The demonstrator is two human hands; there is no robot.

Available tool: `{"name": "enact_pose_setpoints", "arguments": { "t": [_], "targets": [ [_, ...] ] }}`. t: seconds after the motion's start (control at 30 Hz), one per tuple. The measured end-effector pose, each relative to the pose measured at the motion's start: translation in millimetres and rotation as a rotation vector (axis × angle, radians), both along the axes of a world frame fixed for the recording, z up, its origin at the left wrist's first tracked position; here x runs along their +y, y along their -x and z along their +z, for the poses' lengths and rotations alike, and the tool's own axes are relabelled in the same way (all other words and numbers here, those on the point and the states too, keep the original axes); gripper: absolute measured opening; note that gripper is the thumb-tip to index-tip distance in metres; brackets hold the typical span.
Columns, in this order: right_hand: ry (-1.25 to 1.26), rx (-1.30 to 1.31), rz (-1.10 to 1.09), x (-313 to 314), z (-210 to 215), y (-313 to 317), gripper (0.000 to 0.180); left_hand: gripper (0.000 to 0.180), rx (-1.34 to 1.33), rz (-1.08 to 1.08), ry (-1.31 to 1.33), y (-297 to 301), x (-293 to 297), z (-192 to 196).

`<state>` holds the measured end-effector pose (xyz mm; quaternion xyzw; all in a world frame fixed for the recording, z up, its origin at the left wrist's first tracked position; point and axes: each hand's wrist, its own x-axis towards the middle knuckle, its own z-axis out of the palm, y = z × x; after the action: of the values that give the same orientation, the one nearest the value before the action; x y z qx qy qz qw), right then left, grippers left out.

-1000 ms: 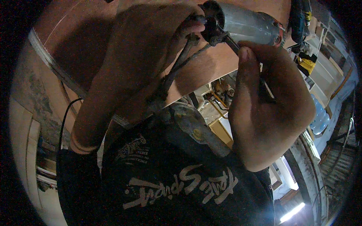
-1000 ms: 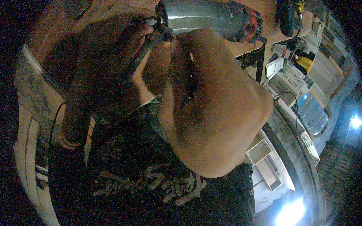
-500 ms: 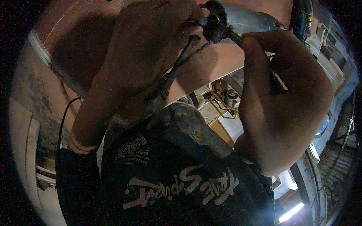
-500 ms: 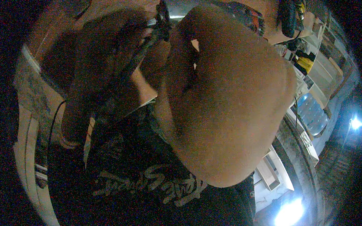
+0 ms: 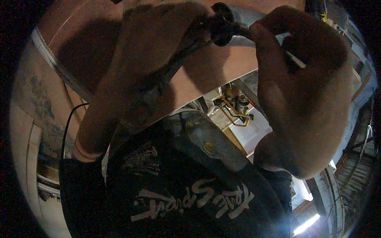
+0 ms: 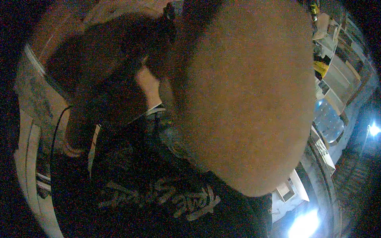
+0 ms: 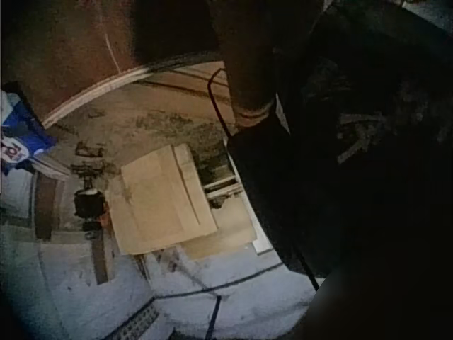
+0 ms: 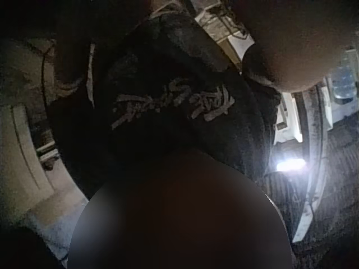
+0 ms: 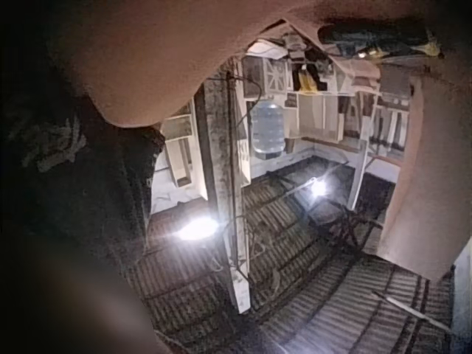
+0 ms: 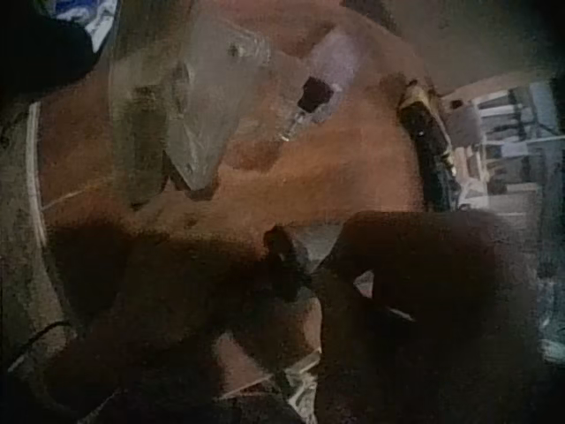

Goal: The person disassembles and reassembles a hand router by unscrewing components, removing a tool bit using a wrench, and adjusting internal parts by hand and with a screwdriver.

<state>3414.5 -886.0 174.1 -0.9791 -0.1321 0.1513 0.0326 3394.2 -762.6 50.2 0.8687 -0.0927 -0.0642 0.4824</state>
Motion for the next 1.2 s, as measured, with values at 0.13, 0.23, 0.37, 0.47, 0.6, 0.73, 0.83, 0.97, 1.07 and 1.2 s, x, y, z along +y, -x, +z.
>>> {"name": "enact_pose_setpoints", "arguments": {
  "t": [0.13, 0.23, 0.37, 0.47, 0.6, 0.73, 0.83, 0.97, 1.07, 1.2],
  "targets": [
    [0.022, -0.009, -0.010, -4, 1, 2, 0.004, 0.023, -0.011, -0.001, -0.014, -2, -5, 1],
    [0.034, -0.008, -0.013, -4, 2, 3, 0.004, 0.024, -0.012, 0.010, -0.024, -2, -6, 0],
    [0.057, -0.004, 0.003, -1, 1, 2, 0.003, 0.024, -0.017, 0.025, -0.030, -2, -1, -2],
    [0.080, 0.000, -0.002, 0, -3, 5, 0.003, 0.024, -0.021, 0.022, -0.027, 4, 2, -8],
    [0.112, -0.005, -0.029, 2, -6, 18, 0.003, 0.024, -0.027, 0.030, -0.034, 11, 3, -15],
    [0.131, -0.026, -0.127, 4, -10, 36, 0.003, 0.025, -0.041, 0.036, -0.043, 14, 1, -18],
    [0.034, -0.079, -0.229, 0, -21, 60, 0.003, 0.025, -0.052, 0.028, -0.053, 15, -1, -19],
    [-0.237, -0.199, -0.256, -20, -44, 85, 0.007, 0.025, -0.076, 0.013, -0.069, 13, -2, -19],
    [-0.384, -0.243, -0.281, -28, -59, 98, 0.012, 0.026, -0.096, 0.016, -0.096, 13, -1, -23],
    [-0.482, -0.282, -0.369, -26, -76, 114, 0.015, 0.026, -0.128, 0.007, -0.126, 10, 0, -26]
  ]
}}
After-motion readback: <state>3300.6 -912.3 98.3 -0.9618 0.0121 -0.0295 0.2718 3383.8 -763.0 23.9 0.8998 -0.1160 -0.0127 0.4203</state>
